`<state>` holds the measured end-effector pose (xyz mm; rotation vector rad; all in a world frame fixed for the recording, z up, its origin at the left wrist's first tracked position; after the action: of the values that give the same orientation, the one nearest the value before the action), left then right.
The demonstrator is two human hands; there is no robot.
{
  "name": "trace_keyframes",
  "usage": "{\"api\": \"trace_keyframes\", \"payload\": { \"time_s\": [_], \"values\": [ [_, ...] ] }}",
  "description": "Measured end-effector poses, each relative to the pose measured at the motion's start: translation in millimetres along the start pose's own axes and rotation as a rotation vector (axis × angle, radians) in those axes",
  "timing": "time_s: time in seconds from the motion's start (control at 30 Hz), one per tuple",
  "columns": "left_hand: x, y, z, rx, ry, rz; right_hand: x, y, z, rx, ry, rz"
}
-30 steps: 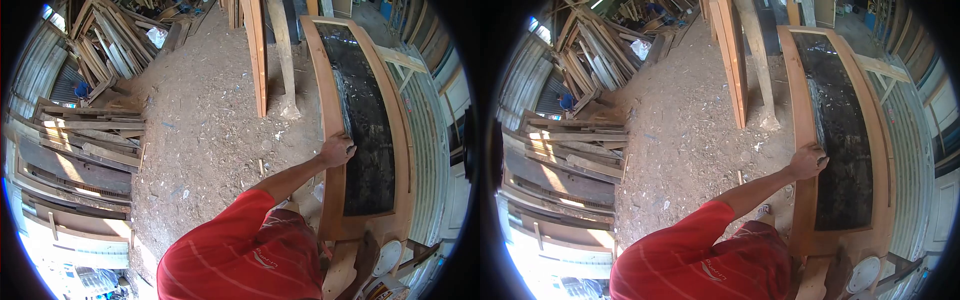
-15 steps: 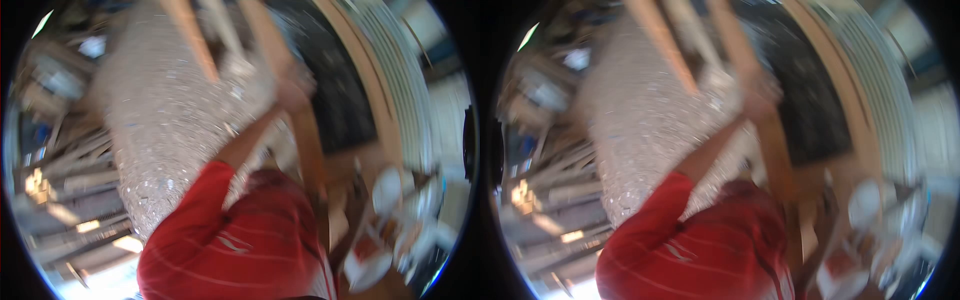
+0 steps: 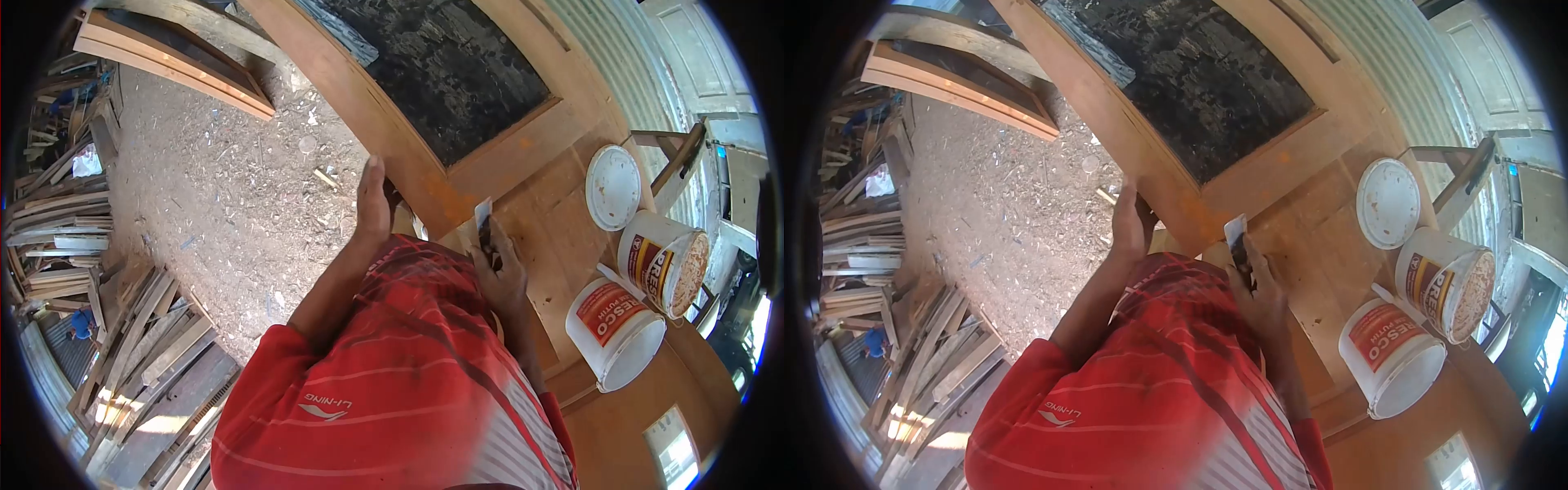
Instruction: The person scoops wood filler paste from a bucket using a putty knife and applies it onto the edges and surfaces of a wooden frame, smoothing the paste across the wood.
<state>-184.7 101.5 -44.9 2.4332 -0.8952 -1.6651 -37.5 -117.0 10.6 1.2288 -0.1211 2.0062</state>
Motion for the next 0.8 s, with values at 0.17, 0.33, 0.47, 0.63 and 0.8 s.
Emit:
{"api": "trace_keyframes", "payload": {
  "time_s": [0.17,0.33,0.47,0.63,0.8],
  "values": [
    [9,3,-5,0.022,-0.017,0.024,-10,9,-8,0.007,0.088,0.091],
    [8,-1,0,0.07,-0.044,0.085,26,6,-2,0.001,0.115,0.049],
    [-4,-4,4,0.162,-0.176,0.076,48,-22,-5,0.003,0.041,0.034],
    [-10,-8,9,0.25,-0.212,0.001,64,-46,-1,0.046,0.21,0.048],
    [-1,-14,16,0.303,-0.206,-0.049,66,-60,12,0.083,0.444,0.262]
  ]
}}
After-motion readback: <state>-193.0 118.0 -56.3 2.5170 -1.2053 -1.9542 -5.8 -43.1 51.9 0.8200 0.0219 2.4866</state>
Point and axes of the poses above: each hand's wrist, its own y-axis away from the middle knuckle, its own z-axis out of the back of the hand, x = y × z, the point moved 1 cm from there along -y, towards the middle knuckle, and after that the axes turned 10 degrees about -z, right-handed, at the moved point
